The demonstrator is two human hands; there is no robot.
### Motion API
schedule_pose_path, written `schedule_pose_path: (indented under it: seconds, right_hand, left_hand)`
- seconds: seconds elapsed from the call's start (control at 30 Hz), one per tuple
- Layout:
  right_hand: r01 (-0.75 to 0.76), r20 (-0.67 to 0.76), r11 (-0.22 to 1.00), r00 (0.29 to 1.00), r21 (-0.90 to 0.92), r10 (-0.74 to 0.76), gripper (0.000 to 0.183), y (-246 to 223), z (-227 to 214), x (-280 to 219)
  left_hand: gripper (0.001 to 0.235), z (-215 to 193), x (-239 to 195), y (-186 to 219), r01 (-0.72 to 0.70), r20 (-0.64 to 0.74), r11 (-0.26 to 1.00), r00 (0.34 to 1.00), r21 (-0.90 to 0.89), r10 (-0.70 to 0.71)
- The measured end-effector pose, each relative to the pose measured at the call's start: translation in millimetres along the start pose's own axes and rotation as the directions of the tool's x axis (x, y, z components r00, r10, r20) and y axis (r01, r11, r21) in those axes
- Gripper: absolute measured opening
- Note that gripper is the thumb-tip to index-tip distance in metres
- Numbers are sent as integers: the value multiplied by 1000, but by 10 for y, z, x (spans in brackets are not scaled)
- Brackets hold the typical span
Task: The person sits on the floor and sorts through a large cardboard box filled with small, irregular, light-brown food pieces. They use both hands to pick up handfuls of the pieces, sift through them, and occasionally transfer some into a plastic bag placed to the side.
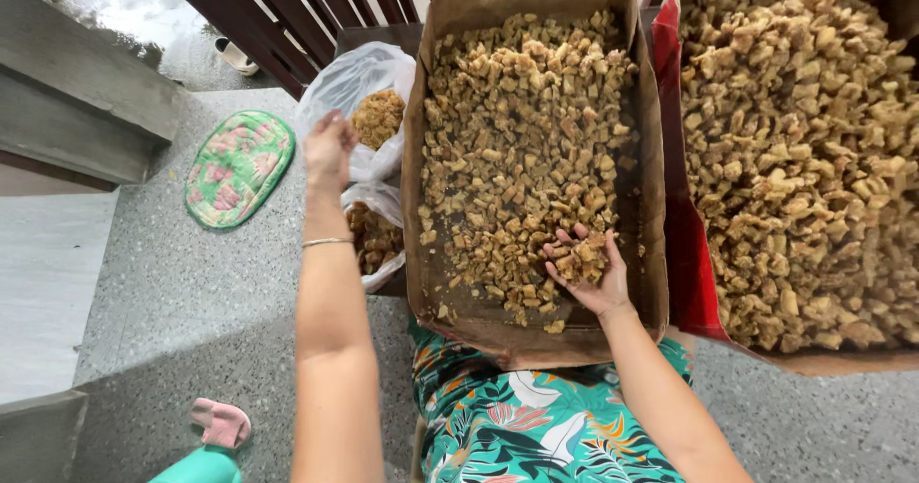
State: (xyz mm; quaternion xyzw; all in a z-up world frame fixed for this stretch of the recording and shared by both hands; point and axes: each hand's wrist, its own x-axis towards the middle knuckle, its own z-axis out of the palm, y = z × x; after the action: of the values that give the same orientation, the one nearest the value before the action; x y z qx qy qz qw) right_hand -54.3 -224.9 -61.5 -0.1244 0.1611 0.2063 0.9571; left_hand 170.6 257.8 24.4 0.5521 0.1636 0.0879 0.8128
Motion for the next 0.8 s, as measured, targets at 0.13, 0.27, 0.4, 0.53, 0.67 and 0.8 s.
schedule_pose_path:
  seconds: [0.13,0.27,0.4,0.53,0.67,0.8]
  right_hand:
    - [-9,-30,1000,999,-8,9,51,16,2,13]
    - [-24,-23,1000,999,-13,24,51,34,-26,34]
    - [4,-59,999,998,-38,-6,50,20,-33,19]
    - [20,-80,999,997,-34,-23,49,-8,-24,17]
    - [32,-110,998,993,-54,-38,50,-1,-30,17]
    - [1,55,1000,998,19,-2,52,16,-137,75]
  left_hand:
    - [31,-504,76,63,50,-48,999,998,-11,-51]
    - [27,-945,-73,-82,-41,-189,925,975,378,120]
    - [25,-1137,-124,-299,-104,-116,440,888,892,446]
    - [23,-1231,-133,-417,-94,11,131,852,987,524]
    - [20,-1211,-185,-361,-69,-69,244,855,967,514]
    - [20,-890,-394,-334,-155,-125,491,862,857,492]
